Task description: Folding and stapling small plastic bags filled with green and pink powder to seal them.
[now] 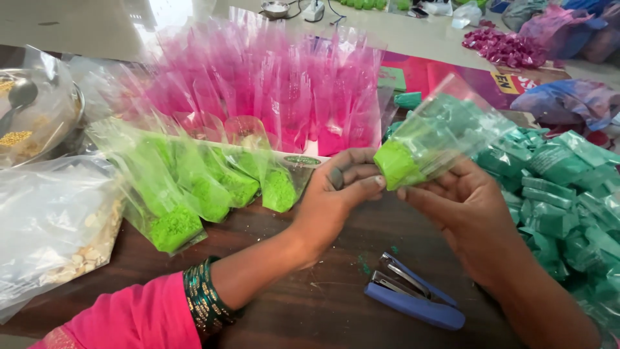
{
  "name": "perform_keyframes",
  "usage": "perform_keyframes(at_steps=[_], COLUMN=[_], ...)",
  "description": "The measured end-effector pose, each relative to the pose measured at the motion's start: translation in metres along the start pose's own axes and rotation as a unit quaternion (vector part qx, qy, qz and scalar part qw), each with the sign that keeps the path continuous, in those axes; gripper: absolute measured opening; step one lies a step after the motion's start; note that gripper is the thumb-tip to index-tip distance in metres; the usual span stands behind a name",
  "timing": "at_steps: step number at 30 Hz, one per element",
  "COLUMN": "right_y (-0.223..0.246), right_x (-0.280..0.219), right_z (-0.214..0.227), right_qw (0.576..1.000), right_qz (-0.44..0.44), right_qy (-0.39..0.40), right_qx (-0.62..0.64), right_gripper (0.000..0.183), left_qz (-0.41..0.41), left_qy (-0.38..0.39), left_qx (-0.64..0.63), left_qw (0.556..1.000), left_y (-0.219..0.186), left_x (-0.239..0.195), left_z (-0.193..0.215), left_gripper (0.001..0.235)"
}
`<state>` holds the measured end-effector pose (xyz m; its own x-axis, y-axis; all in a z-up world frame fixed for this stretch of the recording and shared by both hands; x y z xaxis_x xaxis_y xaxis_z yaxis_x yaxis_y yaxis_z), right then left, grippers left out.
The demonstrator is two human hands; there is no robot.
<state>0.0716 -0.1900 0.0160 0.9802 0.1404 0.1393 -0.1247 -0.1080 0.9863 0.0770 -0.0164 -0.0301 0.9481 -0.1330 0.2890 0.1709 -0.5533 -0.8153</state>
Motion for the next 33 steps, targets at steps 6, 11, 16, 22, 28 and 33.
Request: perform_keyframes(at_steps=[6, 11, 16, 22, 28, 33], right_y=[-0.001, 0.003, -0.008, -0.004, -0.007, 0.007], right_x=[0.001, -0.003, -0.001, -0.004, -0.003, -0.009], right_z=[0.001, -0.006, 0.001, -0.003, -0.002, -0.012], right_qw=[0.997, 0.993, 0.992, 0.990, 0.991, 0.993], right_qz=[0.037, 0.051, 0.092, 0.068, 0.087, 0.098], right_qy=[0.006, 0.016, 0.023, -0.015, 0.012, -0.013], right_qx=[-0.070, -0.105, -0.087, -0.119, -0.100, -0.058], right_gripper=[0.038, 0.038, 0.036, 0.040, 0.025, 0.029], left_qz=[0.033, 0.046, 0.075, 0.068, 0.099, 0.088], left_qy=[0.009, -0.010, -0.004, 0.022, 0.023, -0.011], left_qx=[-0.037, -0.016, 0.003, 0.052, -0.038, -0.014], left_qw=[0.999, 0.999, 0.997, 0.996, 0.994, 0.996], left_y=[0.004, 0.001, 0.011, 0.012, 0.017, 0.005], left_x=[-0.002, -0.003, 0.002, 0.007, 0.004, 0.003], left_z=[-0.002, -0.004, 0.000, 0.009, 0.006, -0.004], left_gripper=[0.029, 0.026, 0.028, 0.030, 0.031, 0.031])
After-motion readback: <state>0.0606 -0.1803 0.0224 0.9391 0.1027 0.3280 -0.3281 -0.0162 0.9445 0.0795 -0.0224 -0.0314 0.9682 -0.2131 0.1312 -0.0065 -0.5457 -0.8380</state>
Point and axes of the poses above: each hand's wrist, its own x-axis towards the middle knuckle, its own z-axis out of the back of the hand, y = z × x, the point moved 5 cm from there along x, towards the middle knuckle, and after that the axes turned 6 degrees about -y, right-handed, at the moved point
